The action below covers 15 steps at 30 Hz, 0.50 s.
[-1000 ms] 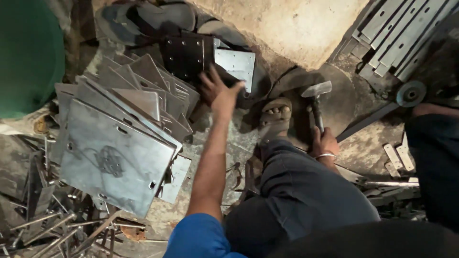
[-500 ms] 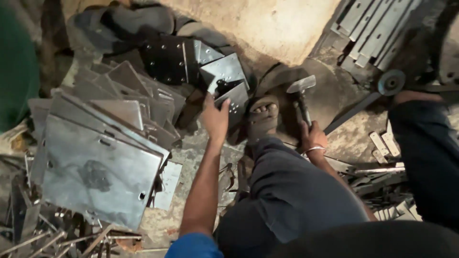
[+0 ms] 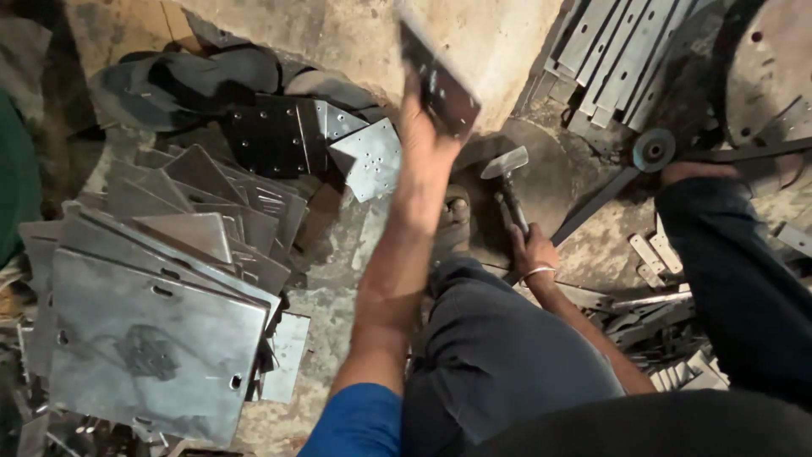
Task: The person sits on the workshop floor and hammers square metal plates one at a time, holding each plate flat with one hand while striking it with a hammer held in the other hand. Finished plates are placed onto a growing stack of similar plates beside them.
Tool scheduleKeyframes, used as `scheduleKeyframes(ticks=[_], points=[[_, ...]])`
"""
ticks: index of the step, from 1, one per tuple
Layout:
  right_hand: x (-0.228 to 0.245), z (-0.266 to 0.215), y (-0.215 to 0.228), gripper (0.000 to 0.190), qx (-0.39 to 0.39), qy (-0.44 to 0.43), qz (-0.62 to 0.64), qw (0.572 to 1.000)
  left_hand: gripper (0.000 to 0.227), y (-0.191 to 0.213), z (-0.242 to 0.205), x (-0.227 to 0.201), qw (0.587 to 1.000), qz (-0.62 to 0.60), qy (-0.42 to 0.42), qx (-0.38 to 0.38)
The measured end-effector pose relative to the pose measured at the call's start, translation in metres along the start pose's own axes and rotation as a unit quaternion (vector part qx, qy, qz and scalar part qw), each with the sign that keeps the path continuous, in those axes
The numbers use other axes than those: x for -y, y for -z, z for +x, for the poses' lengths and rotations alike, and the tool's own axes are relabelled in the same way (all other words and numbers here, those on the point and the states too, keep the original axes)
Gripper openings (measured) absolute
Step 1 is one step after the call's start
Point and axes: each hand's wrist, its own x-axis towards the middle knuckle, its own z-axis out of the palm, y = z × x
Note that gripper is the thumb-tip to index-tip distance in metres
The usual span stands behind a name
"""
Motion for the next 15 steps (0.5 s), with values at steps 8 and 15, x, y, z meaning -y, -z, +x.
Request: scheduleKeyframes(ticks=[8, 15], points=[[-0.005, 0.001, -0.006, 0.057, 0.020, -0.010, 0.003, 1.000, 0.025, -0.041, -0.012, 0.038, 0.977, -0.180, 0.055, 0.101], [-0.008, 0.007, -0.010, 0.056, 0.006, -0.008, -0.004, 1.000, 0.029, -0.039, -0.013, 0.040, 0.975, -0.200, 0.062, 0.078]])
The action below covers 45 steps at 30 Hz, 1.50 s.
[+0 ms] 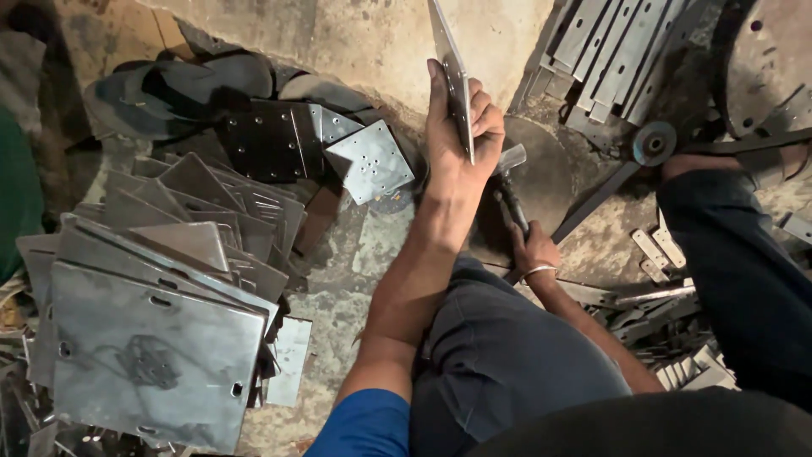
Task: The person sits on the workshop floor and hammers square metal plates one at a time, holding each plate flat with one hand while striking it with a hammer held in the other hand. Finished plates are placed onto a growing stack of similar plates beside them.
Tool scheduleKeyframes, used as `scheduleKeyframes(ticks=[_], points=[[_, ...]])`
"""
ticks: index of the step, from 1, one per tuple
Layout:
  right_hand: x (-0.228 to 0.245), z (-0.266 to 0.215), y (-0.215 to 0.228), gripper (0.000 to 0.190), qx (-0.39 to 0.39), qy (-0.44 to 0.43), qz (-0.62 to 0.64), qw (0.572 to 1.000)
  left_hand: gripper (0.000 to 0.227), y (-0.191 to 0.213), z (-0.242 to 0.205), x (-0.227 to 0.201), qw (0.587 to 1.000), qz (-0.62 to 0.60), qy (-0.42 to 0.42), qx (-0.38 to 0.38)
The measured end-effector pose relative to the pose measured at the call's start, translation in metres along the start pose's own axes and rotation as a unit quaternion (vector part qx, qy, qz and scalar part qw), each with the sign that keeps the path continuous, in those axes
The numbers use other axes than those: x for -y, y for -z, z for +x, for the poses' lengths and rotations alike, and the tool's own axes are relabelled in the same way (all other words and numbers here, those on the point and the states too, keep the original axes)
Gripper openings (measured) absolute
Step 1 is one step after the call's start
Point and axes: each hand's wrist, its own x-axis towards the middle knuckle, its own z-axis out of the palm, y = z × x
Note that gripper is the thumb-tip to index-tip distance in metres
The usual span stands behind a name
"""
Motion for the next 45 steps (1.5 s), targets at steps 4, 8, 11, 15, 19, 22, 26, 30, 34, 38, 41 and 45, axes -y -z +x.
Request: scheduleKeyframes(ticks=[4, 8, 11, 15, 19, 22, 26, 30, 34, 38, 41, 45], points=[[0.004, -0.003, 0.003, 0.056, 0.004, -0.002, -0.009, 1.000, 0.030, 0.008, 0.000, -0.003, 1.000, 0.007, -0.007, 0.025], [0.007, -0.005, 0.008, 0.058, 0.003, -0.008, -0.009, 1.000, 0.032, 0.023, -0.001, -0.006, 0.990, -0.011, -0.002, 0.143], [-0.011, -0.002, -0.008, 0.060, 0.012, -0.004, 0.051, 0.999, 0.042, -0.020, -0.007, -0.012, 0.965, 0.177, -0.141, -0.130], [-0.017, -0.006, -0.026, 0.056, -0.032, 0.057, 0.018, 0.998, 0.043, 0.103, 0.000, -0.069, 0.825, 0.389, -0.336, -0.236], [0.091, -0.035, 0.087, 0.045, 0.056, 0.105, 0.563, 0.818, 0.046, 0.148, -0.002, -0.092, 0.701, 0.559, -0.369, -0.245], [0.143, -0.041, 0.154, 0.042, 0.052, 0.285, 0.595, 0.749, 0.045, 0.130, -0.013, -0.087, 0.682, 0.600, -0.328, -0.260], [0.138, 0.019, 0.125, 0.045, -0.216, 0.495, 0.350, 0.765, 0.044, 0.148, -0.010, -0.092, 0.682, 0.601, -0.292, -0.298], [0.177, 0.013, 0.138, 0.046, -0.102, 0.265, 0.349, 0.893, 0.045, 0.151, -0.013, -0.089, 0.676, 0.600, -0.272, -0.330], [0.187, -0.007, 0.140, 0.050, 0.056, 0.146, 0.478, 0.864, 0.047, 0.146, -0.014, -0.086, 0.730, 0.547, -0.302, -0.277], [0.152, 0.020, 0.112, 0.048, -0.037, 0.264, 0.451, 0.852, 0.047, 0.130, -0.019, -0.076, 0.743, 0.534, -0.315, -0.252], [0.169, 0.018, 0.146, 0.046, 0.053, 0.139, 0.400, 0.904, 0.046, 0.146, -0.019, -0.076, 0.758, 0.519, -0.313, -0.242], [0.150, 0.004, 0.129, 0.048, 0.085, 0.078, 0.455, 0.883, 0.049, 0.136, -0.027, -0.113, 0.761, 0.528, -0.280, -0.252]])
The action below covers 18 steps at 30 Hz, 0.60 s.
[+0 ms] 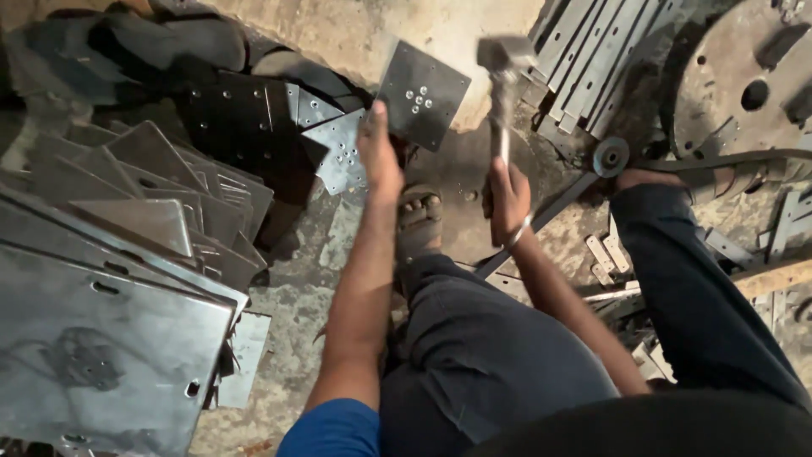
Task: The person sits on the workshop floor and hammers square metal plates one at a time, holding each plate flat with one hand while striking it with a hammer held in the other hand. Finished plates are placed onto a growing stack of similar plates beside them.
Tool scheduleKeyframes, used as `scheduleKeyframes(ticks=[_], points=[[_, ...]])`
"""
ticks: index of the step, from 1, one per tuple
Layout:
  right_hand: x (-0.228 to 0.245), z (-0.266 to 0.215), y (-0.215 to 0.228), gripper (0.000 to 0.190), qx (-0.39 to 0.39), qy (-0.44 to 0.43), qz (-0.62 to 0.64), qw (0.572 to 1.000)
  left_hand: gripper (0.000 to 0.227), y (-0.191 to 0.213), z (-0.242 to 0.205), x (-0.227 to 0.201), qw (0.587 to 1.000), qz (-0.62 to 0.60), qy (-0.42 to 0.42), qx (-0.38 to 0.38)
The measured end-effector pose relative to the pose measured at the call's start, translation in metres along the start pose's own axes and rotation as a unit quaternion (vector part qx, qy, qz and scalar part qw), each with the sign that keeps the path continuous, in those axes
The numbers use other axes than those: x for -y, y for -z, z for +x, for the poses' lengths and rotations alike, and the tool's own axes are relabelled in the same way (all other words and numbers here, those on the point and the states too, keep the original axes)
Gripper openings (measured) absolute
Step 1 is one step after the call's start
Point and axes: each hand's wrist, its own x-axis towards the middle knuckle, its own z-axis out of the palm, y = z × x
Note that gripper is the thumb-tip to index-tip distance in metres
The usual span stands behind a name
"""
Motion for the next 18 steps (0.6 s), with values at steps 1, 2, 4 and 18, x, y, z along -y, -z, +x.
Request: scheduleKeyframes(ticks=[1, 2, 4, 18], points=[[-0.014, -0.007, 0.003, 0.048, -0.025, 0.010, 0.036, 0.999, 0.051, 0.000, 0.004, -0.023, 0.999, 0.018, 0.033, 0.030], [-0.029, -0.014, 0.006, 0.047, -0.051, 0.020, 0.073, 0.996, 0.052, 0.000, 0.008, -0.045, 0.995, 0.036, 0.066, 0.060], [-0.085, -0.033, 0.017, 0.046, -0.093, -0.012, 0.055, 0.994, 0.052, 0.002, 0.007, -0.057, 0.983, 0.076, 0.119, 0.115], [-0.274, -0.011, 0.076, 0.072, -0.145, -0.053, -0.187, 0.970, 0.044, -0.150, 0.003, -0.053, 0.971, -0.164, 0.108, 0.137]])
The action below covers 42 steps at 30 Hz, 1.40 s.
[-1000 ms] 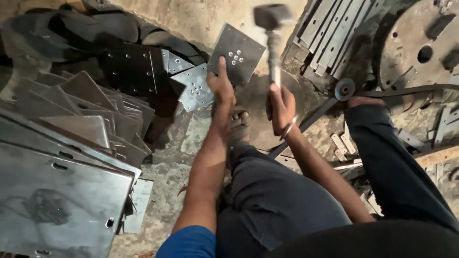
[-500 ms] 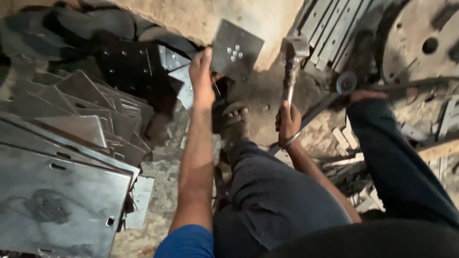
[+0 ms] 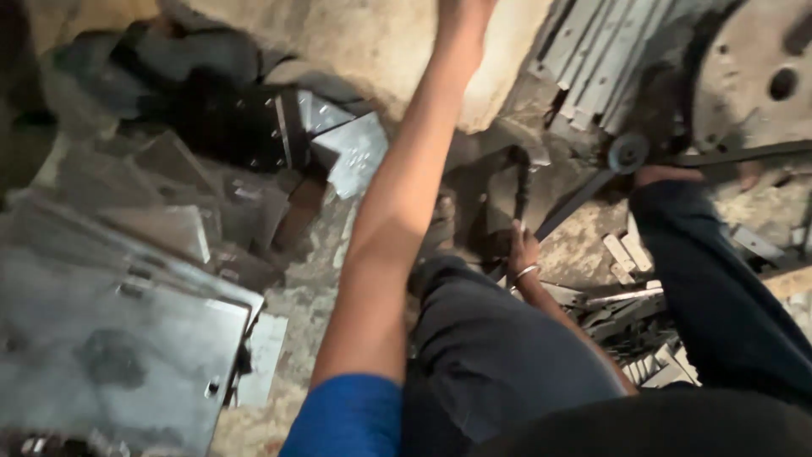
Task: The person sits on the workshop floor and hammers square metal plates one at a time, holding each plate flat with one hand while striking it with a hammer held in the other hand. Finished plates are placed onto a growing stack of similar plates beside them.
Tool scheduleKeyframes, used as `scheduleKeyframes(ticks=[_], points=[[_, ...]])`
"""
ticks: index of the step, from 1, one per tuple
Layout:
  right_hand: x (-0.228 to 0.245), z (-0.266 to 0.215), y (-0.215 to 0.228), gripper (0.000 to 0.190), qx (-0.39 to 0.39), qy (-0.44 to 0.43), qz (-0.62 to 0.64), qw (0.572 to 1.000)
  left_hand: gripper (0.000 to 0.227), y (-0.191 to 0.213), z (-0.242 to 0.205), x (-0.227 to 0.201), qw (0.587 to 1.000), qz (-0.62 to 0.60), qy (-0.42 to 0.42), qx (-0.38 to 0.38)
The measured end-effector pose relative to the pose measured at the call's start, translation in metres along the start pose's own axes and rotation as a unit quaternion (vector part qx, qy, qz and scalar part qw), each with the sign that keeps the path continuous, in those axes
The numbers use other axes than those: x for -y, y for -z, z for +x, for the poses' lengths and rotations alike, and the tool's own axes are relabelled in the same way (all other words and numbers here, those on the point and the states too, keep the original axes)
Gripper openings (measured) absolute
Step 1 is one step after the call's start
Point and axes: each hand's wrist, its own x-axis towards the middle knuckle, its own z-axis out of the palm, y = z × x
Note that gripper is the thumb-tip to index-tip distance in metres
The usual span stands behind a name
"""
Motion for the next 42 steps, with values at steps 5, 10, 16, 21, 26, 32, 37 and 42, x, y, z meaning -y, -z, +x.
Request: scheduleKeyframes(ticks=[5, 10, 16, 21, 26, 32, 37, 42], points=[[-0.030, 0.023, -0.012, 0.070, -0.004, 0.085, -0.025, 0.996, 0.048, 0.010, -0.018, -0.036, 0.929, 0.263, -0.249, -0.078], [0.001, 0.006, -0.004, 0.072, 0.021, -0.015, 0.073, 0.997, 0.061, 0.067, -0.075, -0.043, 0.822, 0.442, -0.329, -0.146], [0.022, -0.006, -0.005, 0.070, 0.003, 0.015, 0.056, 0.998, 0.101, 0.144, -0.115, -0.088, 0.772, 0.515, -0.023, -0.372], [0.038, -0.009, 0.002, 0.070, 0.001, -0.011, 0.080, 0.997, 0.104, 0.203, -0.109, -0.054, 0.777, 0.504, -0.034, -0.376], [0.050, -0.024, 0.007, 0.069, 0.010, -0.009, 0.071, 0.997, 0.048, 0.221, -0.117, -0.036, 0.928, 0.289, -0.117, -0.204], [0.033, -0.011, 0.000, 0.065, -0.011, -0.010, 0.028, 1.000, 0.027, 0.139, -0.140, -0.080, 0.909, 0.395, -0.123, -0.047], [0.047, -0.016, -0.002, 0.064, -0.005, -0.014, 0.061, 0.998, 0.031, 0.080, -0.116, -0.046, 0.996, 0.035, 0.087, 0.001], [0.057, -0.017, 0.007, 0.064, -0.007, -0.033, 0.048, 0.998, 0.032, 0.049, -0.093, 0.009, 0.945, -0.253, 0.182, 0.101]])
